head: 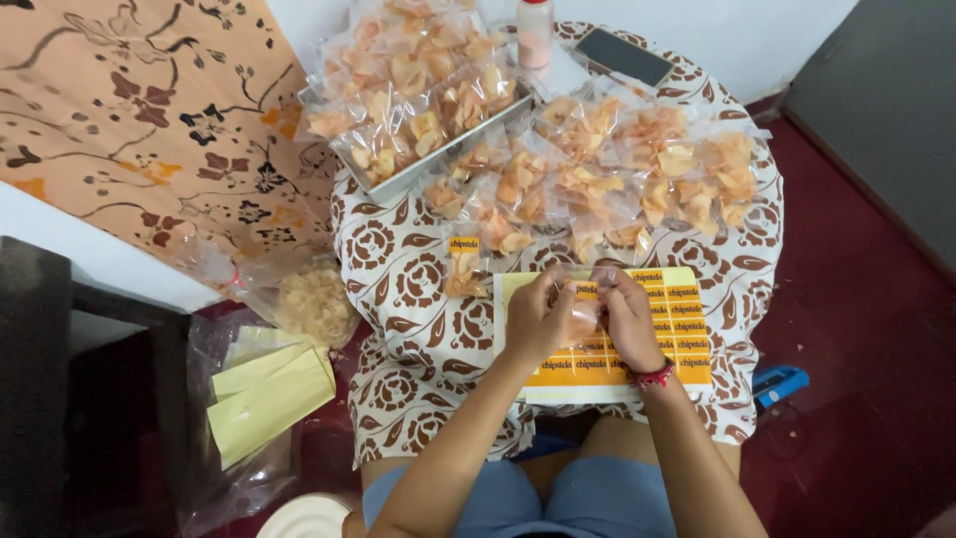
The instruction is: The person picks up individual clear plastic bags containing yellow snack chips and applies a yellow and orange brand sticker to the center of each bag by hand.
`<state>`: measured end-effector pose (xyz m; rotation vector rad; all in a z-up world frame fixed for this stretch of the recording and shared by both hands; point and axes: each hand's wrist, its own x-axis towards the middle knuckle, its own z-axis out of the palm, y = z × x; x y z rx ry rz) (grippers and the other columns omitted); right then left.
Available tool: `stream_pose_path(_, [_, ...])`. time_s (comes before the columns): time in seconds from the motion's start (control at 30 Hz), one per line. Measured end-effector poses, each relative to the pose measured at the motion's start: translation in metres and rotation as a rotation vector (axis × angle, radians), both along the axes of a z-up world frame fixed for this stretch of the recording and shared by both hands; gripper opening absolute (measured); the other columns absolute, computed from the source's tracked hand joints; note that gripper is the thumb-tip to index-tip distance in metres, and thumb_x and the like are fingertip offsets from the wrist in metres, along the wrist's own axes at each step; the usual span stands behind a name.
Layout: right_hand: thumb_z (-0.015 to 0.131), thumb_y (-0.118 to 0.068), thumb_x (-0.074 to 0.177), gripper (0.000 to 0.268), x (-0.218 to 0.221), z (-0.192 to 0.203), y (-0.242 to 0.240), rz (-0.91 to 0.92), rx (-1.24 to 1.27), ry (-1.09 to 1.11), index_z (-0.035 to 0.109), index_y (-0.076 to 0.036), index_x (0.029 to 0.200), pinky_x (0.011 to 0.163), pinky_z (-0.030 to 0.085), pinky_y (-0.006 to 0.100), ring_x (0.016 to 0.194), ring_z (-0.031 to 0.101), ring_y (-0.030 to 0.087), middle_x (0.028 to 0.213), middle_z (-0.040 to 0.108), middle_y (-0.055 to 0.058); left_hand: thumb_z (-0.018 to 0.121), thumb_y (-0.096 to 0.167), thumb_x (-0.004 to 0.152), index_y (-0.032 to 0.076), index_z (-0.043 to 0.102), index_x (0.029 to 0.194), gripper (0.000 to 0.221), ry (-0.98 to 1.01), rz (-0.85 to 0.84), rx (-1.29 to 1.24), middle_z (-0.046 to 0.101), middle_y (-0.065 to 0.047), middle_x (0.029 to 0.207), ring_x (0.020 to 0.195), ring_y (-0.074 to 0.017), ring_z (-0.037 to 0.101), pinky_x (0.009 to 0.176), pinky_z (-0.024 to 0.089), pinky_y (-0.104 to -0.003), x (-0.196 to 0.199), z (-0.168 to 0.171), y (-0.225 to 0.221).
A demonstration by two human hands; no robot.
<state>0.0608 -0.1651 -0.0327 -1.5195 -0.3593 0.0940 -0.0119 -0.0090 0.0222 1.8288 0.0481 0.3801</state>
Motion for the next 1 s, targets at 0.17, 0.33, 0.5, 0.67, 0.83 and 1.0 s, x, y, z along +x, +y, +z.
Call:
stream_pose_path(0.17, [0.05, -0.007, 0.093, 0.02, -0.005, 0.01, -0.001, -0.006, -0.008, 0.016, 0.067, 0.002, 0.098, 0.044, 0.042, 0.029, 0.048, 0.051, 0.015, 0.064, 0.045, 0.004, 0.052, 0.023, 0.101, 0.009, 0.073, 0.104, 0.026, 0.036, -0.037, -0.022, 0.052, -0.003, 0.058, 0.059, -0.0205, 0.059, 0.062, 0.05, -0.037, 0.001, 0.008, 0.001])
stream_pose_path(0.33, [0.051, -0.005, 0.091, 0.019, -0.004, 0.007, -0.002, -0.014, -0.021, 0.038, 0.068, 0.002, 0.096, 0.04, 0.042, 0.03, 0.047, 0.051, 0.015, 0.065, 0.044, 0.005, 0.048, 0.023, 0.093, 0.01, 0.068, 0.089, 0.024, 0.08, -0.037, -0.03, 0.054, -0.003, 0.055, 0.057, -0.0201, 0.057, 0.062, 0.05, -0.035, 0.005, -0.011, 0.0])
stream_pose_path(0.5, [0.05, -0.006, 0.092, 0.021, 0.002, -0.002, -0.003, 0.001, -0.013, 0.036, 0.068, 0.003, 0.096, 0.04, 0.045, 0.029, 0.047, 0.051, 0.016, 0.067, 0.045, 0.005, 0.046, 0.021, 0.088, 0.005, 0.075, 0.11, 0.04, 0.068, -0.062, -0.037, 0.056, -0.011, 0.064, 0.066, -0.0289, 0.063, 0.067, 0.054, -0.044, 0.003, 0.001, 0.004])
stream_pose_path(0.67, [0.054, -0.006, 0.091, 0.014, 0.001, 0.007, -0.001, 0.012, 0.007, 0.052, 0.065, 0.0, 0.094, 0.041, 0.044, 0.028, 0.046, 0.052, 0.014, 0.067, 0.043, 0.004, 0.045, 0.02, 0.085, 0.003, 0.074, 0.112, 0.044, 0.056, -0.056, -0.009, 0.067, -0.021, 0.076, 0.078, -0.039, 0.069, 0.074, 0.056, -0.049, 0.006, 0.002, 0.006])
stream_pose_path(0.83, [0.055, 0.004, 0.087, 0.016, -0.007, 0.013, -0.002, 0.06, -0.042, 0.014, 0.069, 0.004, 0.096, 0.042, 0.046, 0.029, 0.045, 0.054, 0.016, 0.065, 0.046, 0.004, 0.052, 0.02, 0.09, 0.002, 0.076, 0.109, 0.035, 0.059, -0.034, -0.006, 0.066, -0.011, 0.07, 0.067, -0.0256, 0.068, 0.065, 0.057, -0.039, -0.001, 0.013, 0.002])
stream_pose_path(1.0, [0.057, 0.001, 0.088, 0.017, -0.004, 0.01, -0.001, 0.059, -0.034, 0.029, 0.07, 0.004, 0.098, 0.045, 0.044, 0.031, 0.044, 0.053, 0.017, 0.054, 0.047, 0.006, 0.051, 0.021, 0.086, 0.002, 0.076, 0.109, 0.039, 0.067, -0.034, 0.012, 0.07, -0.021, 0.078, 0.082, -0.0414, 0.073, 0.072, 0.057, -0.052, 0.005, -0.003, 0.004])
